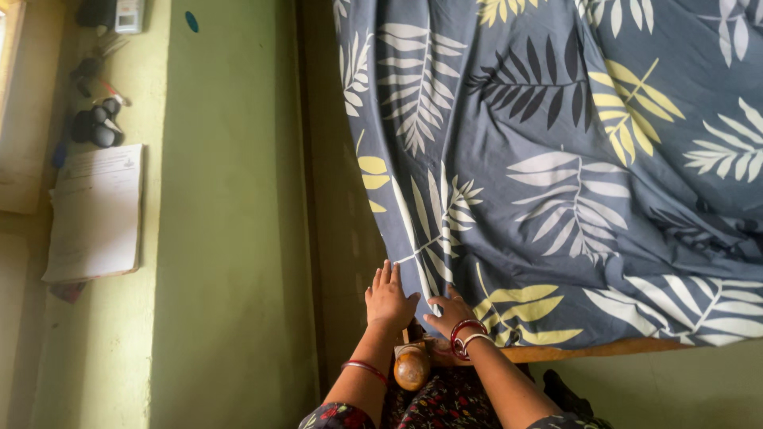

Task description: The person secures a patterned bedsheet onto a mattress by pulling the fabric over the corners and tucking the edges under the mattress.

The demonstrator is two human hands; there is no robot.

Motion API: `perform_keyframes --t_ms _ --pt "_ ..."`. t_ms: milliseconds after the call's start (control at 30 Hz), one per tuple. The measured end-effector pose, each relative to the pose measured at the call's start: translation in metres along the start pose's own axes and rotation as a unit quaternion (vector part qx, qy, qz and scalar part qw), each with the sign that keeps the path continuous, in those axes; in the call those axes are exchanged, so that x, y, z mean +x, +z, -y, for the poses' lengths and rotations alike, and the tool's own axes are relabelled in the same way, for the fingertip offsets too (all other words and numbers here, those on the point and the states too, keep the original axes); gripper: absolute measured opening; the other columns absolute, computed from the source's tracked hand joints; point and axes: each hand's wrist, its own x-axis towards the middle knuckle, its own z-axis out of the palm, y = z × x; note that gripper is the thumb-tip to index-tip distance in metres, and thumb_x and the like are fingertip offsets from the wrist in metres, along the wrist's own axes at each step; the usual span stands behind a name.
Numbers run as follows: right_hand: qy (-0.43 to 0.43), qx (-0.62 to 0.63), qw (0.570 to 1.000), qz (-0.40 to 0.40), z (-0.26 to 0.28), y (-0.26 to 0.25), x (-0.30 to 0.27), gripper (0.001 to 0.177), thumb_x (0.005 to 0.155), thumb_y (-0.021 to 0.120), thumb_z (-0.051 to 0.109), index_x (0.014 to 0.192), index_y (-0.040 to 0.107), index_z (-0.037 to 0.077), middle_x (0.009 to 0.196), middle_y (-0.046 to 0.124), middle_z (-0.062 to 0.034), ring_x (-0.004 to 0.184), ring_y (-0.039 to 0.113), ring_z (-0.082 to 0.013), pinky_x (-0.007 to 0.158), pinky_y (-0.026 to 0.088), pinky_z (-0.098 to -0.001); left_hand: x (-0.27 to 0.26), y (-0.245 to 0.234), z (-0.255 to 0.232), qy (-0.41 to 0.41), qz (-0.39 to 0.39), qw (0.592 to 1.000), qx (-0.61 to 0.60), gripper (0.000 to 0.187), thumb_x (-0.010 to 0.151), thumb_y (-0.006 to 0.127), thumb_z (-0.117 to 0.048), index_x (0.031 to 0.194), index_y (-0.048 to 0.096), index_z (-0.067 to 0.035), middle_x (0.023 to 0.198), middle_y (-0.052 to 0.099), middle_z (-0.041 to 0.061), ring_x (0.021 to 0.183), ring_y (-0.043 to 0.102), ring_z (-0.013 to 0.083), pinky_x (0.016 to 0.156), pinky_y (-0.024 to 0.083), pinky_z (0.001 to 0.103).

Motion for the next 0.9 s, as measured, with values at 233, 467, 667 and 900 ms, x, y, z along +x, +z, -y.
perform_keyframes --t_ms 233,467,667,900 --pt "0.040 0.031 0.999 -0.005 -0.035 0.046 0.014 0.057 0.082 0.074 0.047 0.134 0.064 0.026 0.168 0.026 -0.0072 0.144 0.046 -0.0264 0.118 0.040 -0.0370 0.002 0.006 0.008 0.025 0.044 0.999 0.017 0.091 0.089 0.071 -0.045 0.160 0.023 -0.016 0.171 0.013 0.003 0.157 0.013 0.0230 0.123 0.024 0.049" --pt "-0.017 0.028 0.999 -0.040 -0.034 0.066 0.014 0.071 0.086 0.073 0.041 0.149 0.047 0.019 0.163 0.035 -0.0082 0.143 0.044 -0.0285 0.117 0.038 -0.0382 -0.003 0.019 0.011 0.059 0.050 0.997 0.025 0.088 0.088 0.071 -0.045 0.159 0.027 -0.017 0.171 0.014 0.003 0.157 0.014 0.0234 0.121 0.027 0.049" --pt "-0.038 0.056 0.995 -0.071 -0.019 0.056 -0.012 0.071 0.080 0.081 0.032 0.144 0.051 0.022 0.155 0.042 -0.0108 0.141 0.046 -0.0302 0.115 0.041 -0.0383 -0.017 0.029 0.024 0.064 0.067 0.996 0.016 0.084 0.086 0.072 -0.045 0.156 0.035 -0.017 0.171 0.015 0.003 0.157 0.015 0.0246 0.120 0.030 0.051" --pt "0.056 0.088 0.990 -0.092 0.013 0.035 -0.025 0.051 0.082 0.082 0.024 0.131 0.067 0.027 0.144 0.052 -0.0075 0.129 0.057 -0.0279 0.110 0.048 -0.0365 -0.023 0.040 0.038 0.050 0.087 0.995 0.011 0.068 0.090 0.068 -0.047 0.148 0.049 -0.019 0.171 0.017 0.006 0.157 0.016 0.0266 0.122 0.027 0.052"
